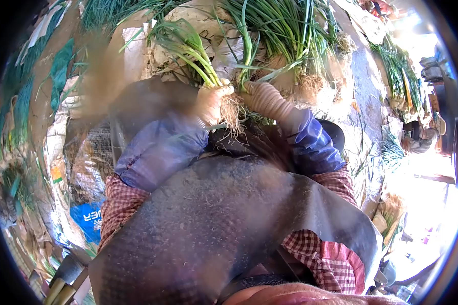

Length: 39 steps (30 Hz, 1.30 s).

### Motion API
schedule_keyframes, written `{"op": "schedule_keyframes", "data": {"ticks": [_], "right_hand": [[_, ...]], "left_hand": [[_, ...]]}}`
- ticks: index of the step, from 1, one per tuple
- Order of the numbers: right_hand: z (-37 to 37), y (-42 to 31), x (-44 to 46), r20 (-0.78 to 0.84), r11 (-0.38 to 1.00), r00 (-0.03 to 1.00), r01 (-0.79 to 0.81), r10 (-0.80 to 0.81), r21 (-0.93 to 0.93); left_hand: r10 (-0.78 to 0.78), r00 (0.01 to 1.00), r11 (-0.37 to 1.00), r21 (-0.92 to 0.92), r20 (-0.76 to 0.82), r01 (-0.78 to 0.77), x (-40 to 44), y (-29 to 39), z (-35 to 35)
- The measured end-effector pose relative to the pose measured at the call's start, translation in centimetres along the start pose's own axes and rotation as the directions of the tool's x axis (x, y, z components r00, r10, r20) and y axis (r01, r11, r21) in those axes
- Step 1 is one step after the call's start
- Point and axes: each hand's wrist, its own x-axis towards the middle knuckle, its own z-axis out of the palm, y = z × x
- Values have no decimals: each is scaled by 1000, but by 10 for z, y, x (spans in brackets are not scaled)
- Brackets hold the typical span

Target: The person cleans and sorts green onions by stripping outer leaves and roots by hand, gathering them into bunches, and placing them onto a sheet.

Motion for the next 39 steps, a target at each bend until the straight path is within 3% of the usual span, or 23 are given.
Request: {"op": "schedule_keyframes", "data": {"ticks": [4,7,9,12,14,15,16,17,18,19,20,21,22,24,25,27,29,31,33,34,36,37,39], "right_hand": [[1,2,-7,128,997,990,-49,57,-58],[-29,-21,-2,123,943,979,-188,160,276],[-31,-17,-5,100,914,986,-160,132,372],[-40,-20,-9,214,708,928,-371,305,601],[-61,-42,-8,343,773,897,-421,277,474],[-35,-24,-11,202,935,979,-105,36,339],[-9,-5,-15,44,972,977,202,-208,118],[-3,-14,-17,196,920,945,183,-262,345],[-7,-36,-17,445,863,868,-41,-218,504],[-11,-58,-19,663,788,731,-311,-159,532],[17,-47,-30,667,786,726,-311,-166,534],[65,-25,-49,545,920,790,57,-280,389],[28,-33,-40,663,953,741,-112,-109,282],[-47,-50,-21,805,923,539,-383,247,-27],[-66,-44,-31,679,883,673,-462,293,78],[-72,-4,-41,309,885,912,-361,269,293],[-68,30,-35,-61,825,977,-136,202,549],[-83,1,-22,139,375,919,-283,369,883],[-53,19,-7,236,287,950,-289,205,913],[-43,-7,-1,109,315,959,-192,262,930],[-28,-15,13,56,452,939,-214,338,866],[-43,-24,13,135,457,886,-354,445,816],[-40,-22,8,110,548,902,-347,418,761]], "left_hand": [[12,999,999,50,29,-13,-2,-3,-4],[-144,990,990,-7,4,144,-7,6,2],[-223,974,973,-56,41,225,-9,12,7],[-192,974,978,-60,123,200,2,2,-3],[-247,961,965,-58,127,256,7,1,-6],[-260,956,961,-59,137,270,11,0,-8],[-272,951,957,-65,145,284,12,-1,-10],[-338,933,939,-19,122,343,-16,32,23],[-288,953,949,-110,91,297,20,6,-6],[-277,948,939,-165,155,301,18,16,4],[-255,942,928,-219,216,301,16,29,13],[-217,946,923,-265,240,279,23,32,15],[-213,939,878,-369,270,305,25,37,15],[-203,933,875,-373,297,309,12,45,14],[-182,908,835,-428,378,346,15,41,5],[-185,854,822,-399,487,406,11,43,7],[-194,815,815,-373,546,443,12,39,6],[-241,892,856,-350,382,381,16,29,1],[-313,897,876,-270,313,399,15,25,3],[-356,900,893,-192,250,406,11,25,7],[-301,919,951,7,254,309,11,17,2],[-280,927,960,53,250,276,8,17,2],[-259,933,965,100,249,241,2,15,3]]}}
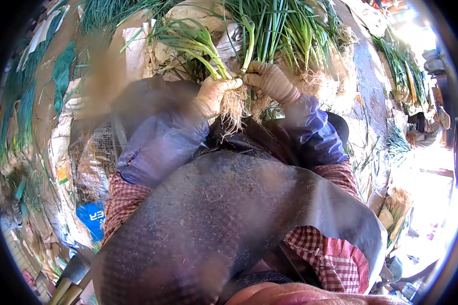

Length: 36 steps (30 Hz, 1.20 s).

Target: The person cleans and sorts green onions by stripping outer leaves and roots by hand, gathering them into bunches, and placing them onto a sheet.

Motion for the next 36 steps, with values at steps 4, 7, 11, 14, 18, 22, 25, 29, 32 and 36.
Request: {"op": "schedule_keyframes", "data": {"ticks": [4,7,11,14,18,22,25,29,32,36], "right_hand": [[-1,-2,-2,89,872,977,211,-192,-442],[1,-6,0,239,660,940,342,-246,-669],[18,81,-19,564,611,818,506,-114,-609],[27,47,-38,647,607,711,392,277,-691],[-6,65,-10,162,995,982,90,-96,48],[4,19,7,215,871,968,8,-130,491],[11,13,10,155,850,988,-65,-20,523],[15,-18,1,-29,959,989,-131,142,251],[23,-13,2,-192,947,943,226,-272,-229],[18,-2,12,-79,908,993,-46,87,416]], "left_hand": [[132,983,990,74,-130,-124,-4,-5,1],[136,979,990,62,-151,-128,-9,-7,5],[156,973,975,-133,-169,-179,-12,27,12],[140,990,945,-299,-1,-134,-6,36,-7],[-77,992,935,-338,100,106,-7,16,-9],[-78,984,927,-352,163,131,-5,0,0],[-141,986,956,-247,94,160,-20,12,13],[-19,993,996,-88,-118,8,-22,0,15],[-137,984,976,-184,-112,115,-20,5,13],[-119,973,897,-400,199,191,-19,5,5]]}}
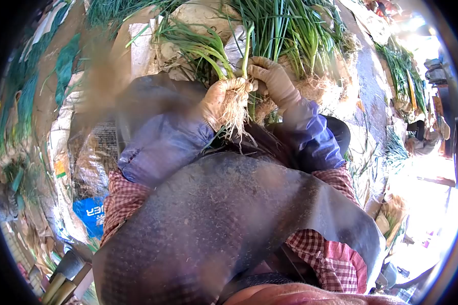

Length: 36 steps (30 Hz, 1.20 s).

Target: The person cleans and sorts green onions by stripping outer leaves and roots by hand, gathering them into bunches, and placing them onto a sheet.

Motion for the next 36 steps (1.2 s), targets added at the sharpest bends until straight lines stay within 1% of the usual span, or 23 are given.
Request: {"op": "schedule_keyframes", "data": {"ticks": [2,5,7,9,11,12,13,15,17,18,19,20,21,23,24,25,27,28,31,33,34,35,36], "right_hand": [[-6,11,6,122,971,989,-104,79,217],[-12,10,6,255,912,957,-225,141,342],[-7,0,0,176,992,977,-116,122,-44],[10,7,-5,54,989,996,75,-68,-129],[1,2,-6,61,934,996,-37,63,-356],[3,-9,-10,62,387,949,186,-310,-903],[-12,-5,-2,-62,411,986,8,-157,-912],[-42,2,-1,-178,221,964,-133,-198,-966],[-52,8,2,-261,121,961,-250,-86,-961],[-59,27,9,-319,34,946,-321,50,-946],[-65,46,13,-379,-63,908,-374,180,-925],[-67,60,14,-396,-119,905,-381,155,-917],[-77,73,17,-396,-119,906,-381,151,-917],[-94,89,26,-368,76,887,-403,279,-912],[-86,67,24,-401,90,852,-452,336,-887],[-82,53,24,-398,90,853,-450,337,-888],[-82,38,25,-487,360,804,-590,341,-722],[-83,30,25,-505,462,804,-594,314,-658],[-117,-31,28,-616,689,786,-476,56,-546],[-154,-66,27,-687,809,713,-317,-140,-494],[-186,-63,29,-675,878,687,-114,-268,-465],[-183,-90,24,-739,775,613,-309,-281,-551],[-202,-101,26,-594,363,654,-470,-469,-805]], "left_hand": [[-41,999,999,25,-16,42,-3,-1,7],[-49,997,995,85,-52,53,-4,-5,11],[1,992,1000,-10,-128,-3,-8,-4,16],[-62,998,998,-30,-8,61,-13,2,14],[79,988,997,-36,136,-75,-5,-4,2],[91,985,996,6,149,-93,-11,0,14],[126,991,978,171,-31,-119,-18,12,18],[306,950,890,337,63,-309,-30,15,39],[215,966,977,-31,141,-213,-33,15,46],[241,954,923,263,176,-282,-31,24,36],[238,948,905,307,211,-296,-31,27,37],[235,940,884,348,246,-312,-30,29,38],[231,932,861,387,280,-330,-30,31,39],[162,924,975,90,347,-204,-34,26,51],[115,892,988,39,437,-147,-32,26,57],[117,892,988,39,436,-149,-37,29,58],[74,958,989,102,276,-106,-48,34,62],[128,814,940,193,567,-282,-47,38,72],[102,735,956,140,670,-260,-43,54,23],[130,821,965,118,555,-233,-46,59,31],[154,859,964,115,487,-238,-48,60,40],[161,942,966,150,295,-213,-54,63,45],[195,905,942,183,378,-280,-48,60,58]]}}
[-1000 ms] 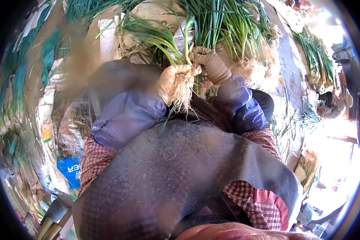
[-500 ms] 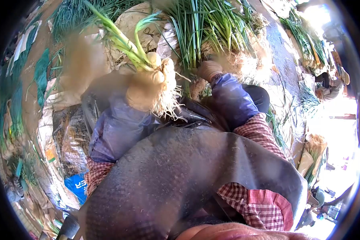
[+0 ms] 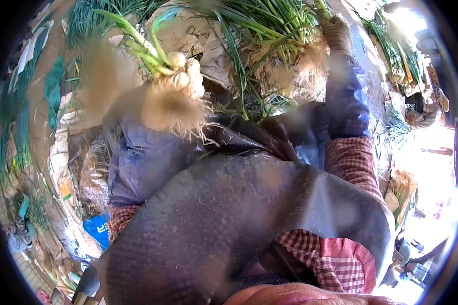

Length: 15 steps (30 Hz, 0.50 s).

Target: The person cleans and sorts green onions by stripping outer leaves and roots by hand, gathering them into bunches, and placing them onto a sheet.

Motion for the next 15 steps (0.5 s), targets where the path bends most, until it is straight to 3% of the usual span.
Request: {"op": "schedule_keyframes", "data": {"ticks": [2,5,6,7,8,9,10,12,14,15], "right_hand": [[15,14,3,-262,856,962,-70,-78,-512],[35,-15,-36,142,750,972,235,-188,-619],[54,-44,-67,310,710,913,401,-264,-578],[76,-76,-106,499,583,787,610,-364,-536],[99,-96,-143,666,406,598,798,-446,-444],[120,-105,-171,732,252,396,918,-554,-306],[146,-81,-194,580,131,212,975,-786,-179],[206,-16,-225,383,138,88,985,-919,106],[200,23,-212,608,221,79,962,-790,163],[189,40,-198,757,278,89,953,-647,125]], "left_hand": [[-24,994,999,-40,-103,20,2,-4,-16],[-89,959,984,-175,-271,41,4,-13,-38],[-94,957,983,-175,-276,46,5,-15,-37],[-88,920,996,-49,-382,75,7,-18,-34],[-83,898,995,16,-431,99,7,-20,-36],[-76,874,988,79,-479,130,8,-22,-38],[-115,910,984,78,-399,158,6,-25,-47],[-184,838,967,58,-514,248,8,-24,-54],[-132,900,986,35,-416,161,13,-23,-29],[-22,994,1000,-6,-104,22,16,-25,3]]}}
